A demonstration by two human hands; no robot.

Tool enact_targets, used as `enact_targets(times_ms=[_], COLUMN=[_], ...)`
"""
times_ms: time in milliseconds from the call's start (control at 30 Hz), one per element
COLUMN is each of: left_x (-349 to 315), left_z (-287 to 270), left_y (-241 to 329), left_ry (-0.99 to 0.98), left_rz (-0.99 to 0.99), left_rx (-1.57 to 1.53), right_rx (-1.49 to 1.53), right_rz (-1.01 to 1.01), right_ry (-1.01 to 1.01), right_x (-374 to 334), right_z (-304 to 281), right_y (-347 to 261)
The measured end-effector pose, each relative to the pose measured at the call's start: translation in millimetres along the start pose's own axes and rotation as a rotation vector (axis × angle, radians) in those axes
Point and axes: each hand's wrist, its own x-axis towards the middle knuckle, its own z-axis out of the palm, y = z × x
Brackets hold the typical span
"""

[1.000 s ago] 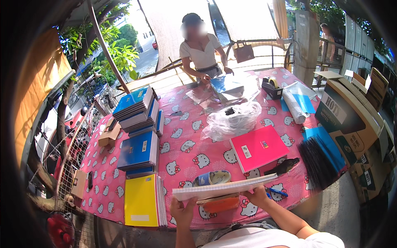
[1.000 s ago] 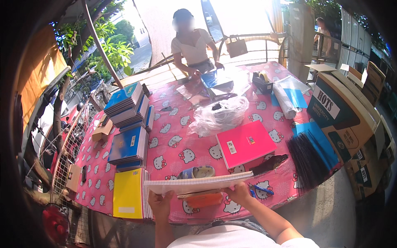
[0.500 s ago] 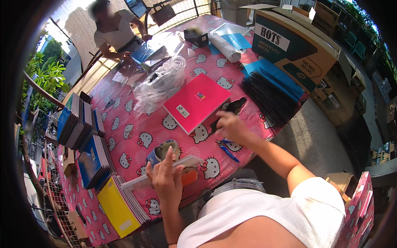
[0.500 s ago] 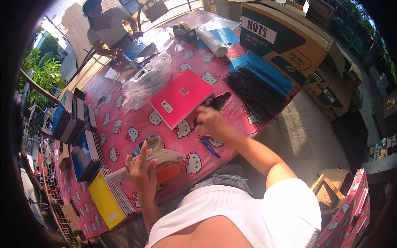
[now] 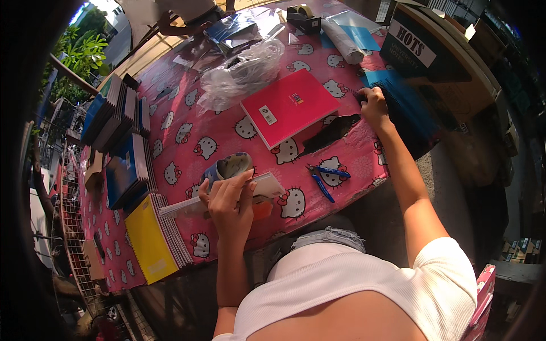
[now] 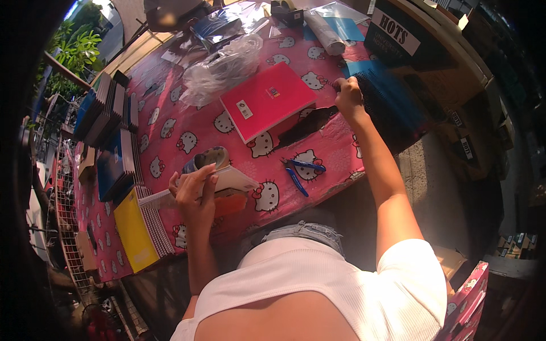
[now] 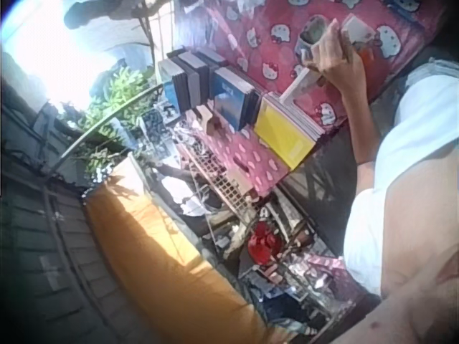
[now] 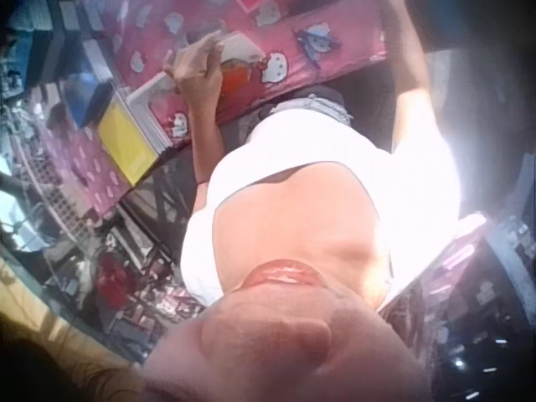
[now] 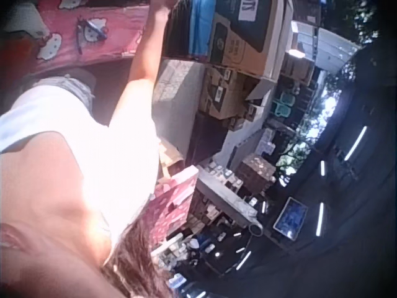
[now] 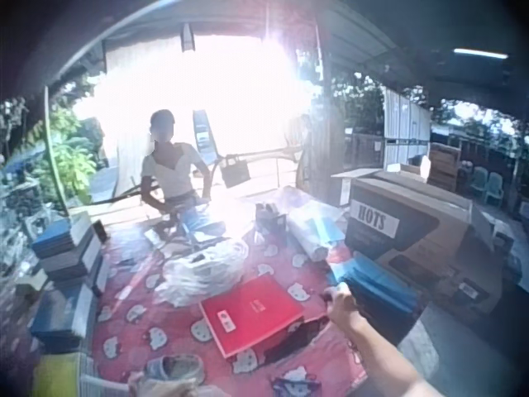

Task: The person uses pliers to cut the excess metal spiral from several notebooks after aligning the spiral by hand.

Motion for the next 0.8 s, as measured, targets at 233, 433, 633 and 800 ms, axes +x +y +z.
enact_targets(times_ms=[233,433,633,800], left_x=[-7,-11,-44,-68], left_z=[-11,-10,-16,-19], left_y=[-5,-8,-2,1], left_ry=[0.015,0.053,0.093,0.047], left_rz=[0.012,0.065,0.193,0.190], left_rx=[0.030,-0.035,-0.006,0.027], right_rx=[0.857,1.029,0.931,0.996], right_rz=[-0.458,-0.452,-0.589,-0.652], right_ry=[-0.488,-0.511,-0.751,-0.901], right_x=[-101,-112,-105,-114], right_z=[-112,-129,-139,-139], right_y=[-181,-205,-203,-208])
